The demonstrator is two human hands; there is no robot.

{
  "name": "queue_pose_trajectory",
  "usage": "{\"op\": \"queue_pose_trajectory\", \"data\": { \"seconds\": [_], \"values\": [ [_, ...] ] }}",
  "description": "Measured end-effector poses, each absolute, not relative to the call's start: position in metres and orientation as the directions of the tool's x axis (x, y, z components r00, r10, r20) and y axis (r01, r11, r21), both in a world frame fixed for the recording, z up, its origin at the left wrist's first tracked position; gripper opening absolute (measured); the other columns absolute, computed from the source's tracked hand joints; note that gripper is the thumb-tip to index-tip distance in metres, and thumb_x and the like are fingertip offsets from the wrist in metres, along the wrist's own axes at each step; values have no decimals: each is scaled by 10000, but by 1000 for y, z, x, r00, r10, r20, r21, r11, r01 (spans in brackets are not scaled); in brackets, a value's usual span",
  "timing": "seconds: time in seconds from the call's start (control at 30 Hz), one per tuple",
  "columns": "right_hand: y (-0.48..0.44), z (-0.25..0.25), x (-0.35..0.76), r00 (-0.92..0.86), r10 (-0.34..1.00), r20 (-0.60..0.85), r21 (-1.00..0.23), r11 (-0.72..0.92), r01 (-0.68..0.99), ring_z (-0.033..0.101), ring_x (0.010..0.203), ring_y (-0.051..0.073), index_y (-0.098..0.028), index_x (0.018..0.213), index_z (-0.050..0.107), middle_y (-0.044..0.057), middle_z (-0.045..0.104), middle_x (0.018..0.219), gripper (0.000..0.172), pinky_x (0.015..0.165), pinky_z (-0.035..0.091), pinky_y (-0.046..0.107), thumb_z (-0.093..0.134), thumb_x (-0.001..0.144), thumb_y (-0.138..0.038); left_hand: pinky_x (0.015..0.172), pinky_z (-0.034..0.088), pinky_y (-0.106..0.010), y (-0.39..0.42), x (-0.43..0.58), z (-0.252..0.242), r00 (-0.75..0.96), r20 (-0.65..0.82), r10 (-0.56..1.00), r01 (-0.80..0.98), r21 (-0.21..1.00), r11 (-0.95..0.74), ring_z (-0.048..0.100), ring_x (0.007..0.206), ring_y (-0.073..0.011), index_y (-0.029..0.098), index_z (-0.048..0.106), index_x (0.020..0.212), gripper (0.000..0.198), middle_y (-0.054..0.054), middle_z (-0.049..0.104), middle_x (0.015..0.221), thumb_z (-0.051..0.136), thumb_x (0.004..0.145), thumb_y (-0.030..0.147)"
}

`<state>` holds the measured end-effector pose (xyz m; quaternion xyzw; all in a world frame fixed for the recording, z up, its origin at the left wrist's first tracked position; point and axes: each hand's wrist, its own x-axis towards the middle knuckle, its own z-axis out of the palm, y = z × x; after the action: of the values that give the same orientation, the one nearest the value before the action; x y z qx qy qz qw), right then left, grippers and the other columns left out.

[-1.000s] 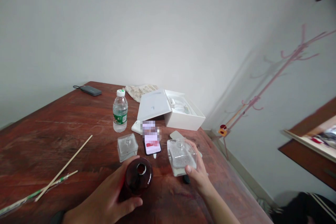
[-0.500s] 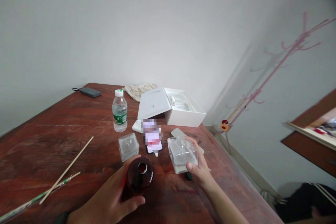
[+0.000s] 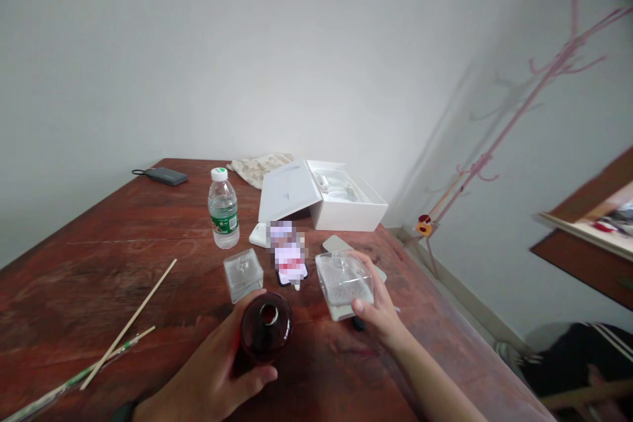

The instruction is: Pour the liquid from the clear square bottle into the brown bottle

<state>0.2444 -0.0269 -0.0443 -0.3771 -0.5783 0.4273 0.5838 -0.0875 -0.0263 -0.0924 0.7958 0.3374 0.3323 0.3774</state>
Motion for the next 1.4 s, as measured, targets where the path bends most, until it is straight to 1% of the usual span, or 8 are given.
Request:
{"op": "queue_pose_trajectory", "data": {
  "seconds": [0.07,0.2,0.4,0.53,0.7,0.97,1.1,1.4],
  "values": [
    [-28,-44,243,-21,939,343,-937,341,-76,734,880,263,-325,1404,577,78,751,1248,781,727,597,348,906,775,-653,1281,445,-587,-25,-88,-92,563,285,776,283,815,-505,583,1493,-422,326,369,1710,827,-138,545,1683,763,999,478],
    [-29,-44,243,-51,952,302,-951,298,-76,749,996,313,-320,1436,531,77,765,1162,833,824,612,398,890,778,-684,1283,444,-575,-25,-88,-92,572,308,760,266,807,-527,594,1482,-417,327,341,1717,828,-135,555,1674,757,1013,454],
    [-25,-46,249,-88,943,320,-947,316,-60,763,1072,345,-323,1427,533,110,768,1264,810,890,626,451,900,781,-646,1266,464,-587,-25,-88,-92,557,326,764,262,804,-534,598,1476,-427,349,350,1717,822,-127,558,1674,764,1011,438],
    [-23,-48,252,-100,937,334,-942,330,-56,774,1041,343,-324,1442,532,112,773,1253,807,863,633,446,897,791,-634,1273,455,-582,-25,-89,-90,570,318,758,245,814,-527,579,1490,-435,327,368,1716,838,-136,569,1660,779,1000,471],
    [-27,-46,250,-92,931,354,-935,348,-69,762,930,295,-326,1437,551,84,779,1171,781,782,611,376,897,802,-621,1227,508,-543,-26,-93,-85,553,316,771,177,860,-479,628,1420,-417,319,394,1685,861,-143,595,1611,796,973,590],
    [-31,-41,241,-13,939,344,-936,341,-84,749,935,310,-308,1408,584,93,778,1152,829,794,595,384,903,747,-694,1157,571,-459,-27,-89,-61,451,370,812,66,894,-444,663,1348,-364,271,485,1548,693,-142,633,1497,774,998,577],
    [-32,-39,241,-16,942,334,-938,331,-103,745,934,304,-319,1394,571,82,769,1153,821,775,590,373,913,740,-678,1130,584,-449,-27,-86,-60,432,340,836,91,905,-415,691,1300,-350,275,502,1513,675,-116,681,1419,785,986,588],
    [-34,-28,238,-20,945,327,-941,324,-101,760,950,326,-317,1356,587,89,774,1148,821,781,612,395,928,711,-695,1186,526,-486,-31,-82,-64,459,224,860,148,935,-323,671,1343,-373,286,498,1520,725,-118,678,1456,800,961,636]
  ]
}}
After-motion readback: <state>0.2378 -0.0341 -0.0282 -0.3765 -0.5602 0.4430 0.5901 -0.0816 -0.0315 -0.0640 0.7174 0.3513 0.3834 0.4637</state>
